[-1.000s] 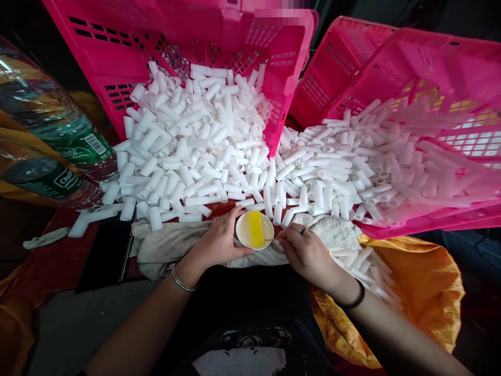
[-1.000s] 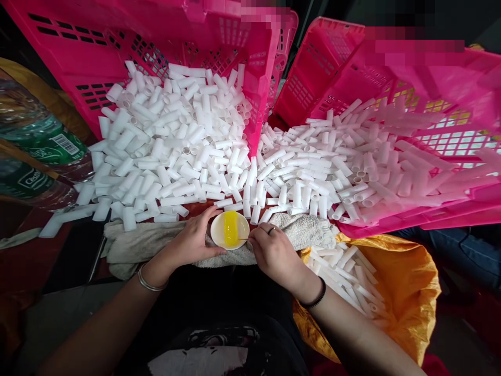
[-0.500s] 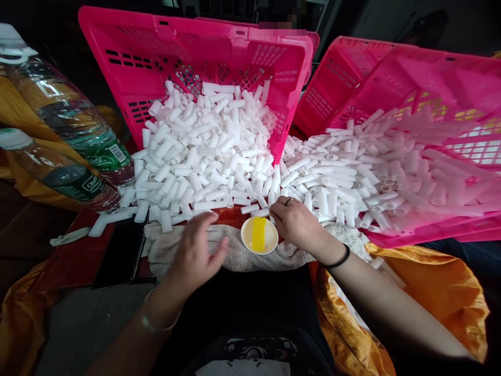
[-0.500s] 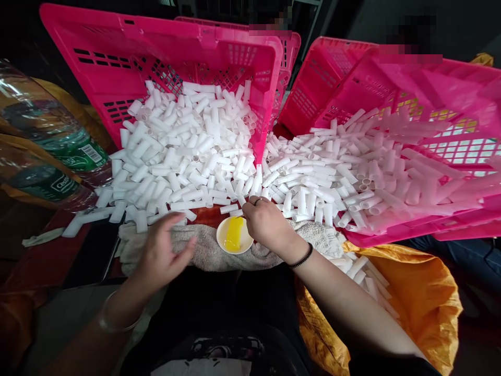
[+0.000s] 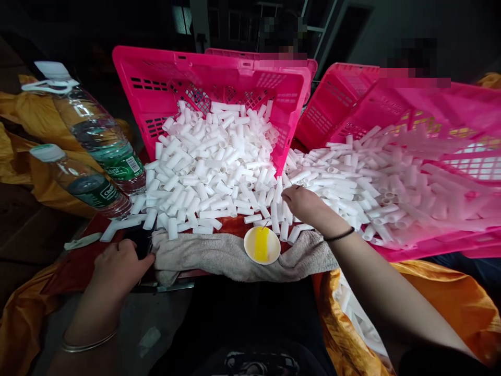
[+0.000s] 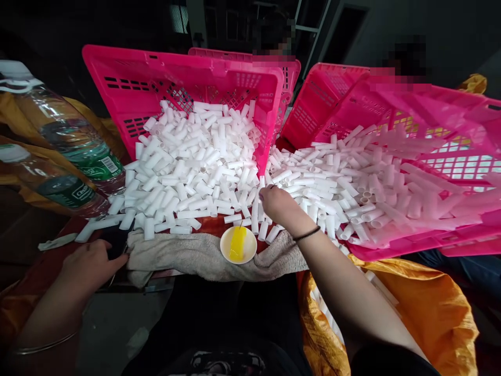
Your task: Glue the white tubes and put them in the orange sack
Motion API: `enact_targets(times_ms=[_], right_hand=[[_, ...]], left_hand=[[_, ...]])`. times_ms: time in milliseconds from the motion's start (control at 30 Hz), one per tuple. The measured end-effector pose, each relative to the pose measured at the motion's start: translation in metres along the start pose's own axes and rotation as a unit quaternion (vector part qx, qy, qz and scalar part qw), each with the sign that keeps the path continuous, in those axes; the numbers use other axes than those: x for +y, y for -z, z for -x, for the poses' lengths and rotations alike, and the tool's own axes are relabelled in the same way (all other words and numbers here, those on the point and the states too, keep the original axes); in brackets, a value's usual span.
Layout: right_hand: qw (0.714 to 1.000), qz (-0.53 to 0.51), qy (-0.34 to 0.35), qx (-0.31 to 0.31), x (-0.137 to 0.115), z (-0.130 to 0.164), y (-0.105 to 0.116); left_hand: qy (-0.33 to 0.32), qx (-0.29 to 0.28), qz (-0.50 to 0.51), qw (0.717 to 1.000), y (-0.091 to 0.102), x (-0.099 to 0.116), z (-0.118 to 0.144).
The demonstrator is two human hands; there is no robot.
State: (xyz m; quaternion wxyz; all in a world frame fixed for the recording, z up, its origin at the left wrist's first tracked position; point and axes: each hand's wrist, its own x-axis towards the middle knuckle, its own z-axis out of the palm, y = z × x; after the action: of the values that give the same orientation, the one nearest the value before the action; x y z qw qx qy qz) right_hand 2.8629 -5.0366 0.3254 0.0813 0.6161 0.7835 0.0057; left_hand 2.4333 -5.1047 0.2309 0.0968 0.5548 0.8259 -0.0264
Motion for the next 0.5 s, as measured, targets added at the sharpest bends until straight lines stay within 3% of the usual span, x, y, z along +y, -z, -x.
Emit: enact_targets(times_ms=[167,333,500], right_hand=[[0.996,0.067,0.06,-0.027,0.028,-0.011,-0.027],[0.978,0.139,0.145,0.061,0.044,-0.012,-0.055],[0.946,0.194,0.243,0.088,0.056,-0.016,-0.058]], left_hand=[[0.013,-0.033,-0.047,0.998,0.008,-0.003,0.007],[-0.001,-0.031,-0.055,0.998,0.01,-0.001,0.01],[0.017,-0.045,-0.035,0.998,0.007,0.002,-0.003]])
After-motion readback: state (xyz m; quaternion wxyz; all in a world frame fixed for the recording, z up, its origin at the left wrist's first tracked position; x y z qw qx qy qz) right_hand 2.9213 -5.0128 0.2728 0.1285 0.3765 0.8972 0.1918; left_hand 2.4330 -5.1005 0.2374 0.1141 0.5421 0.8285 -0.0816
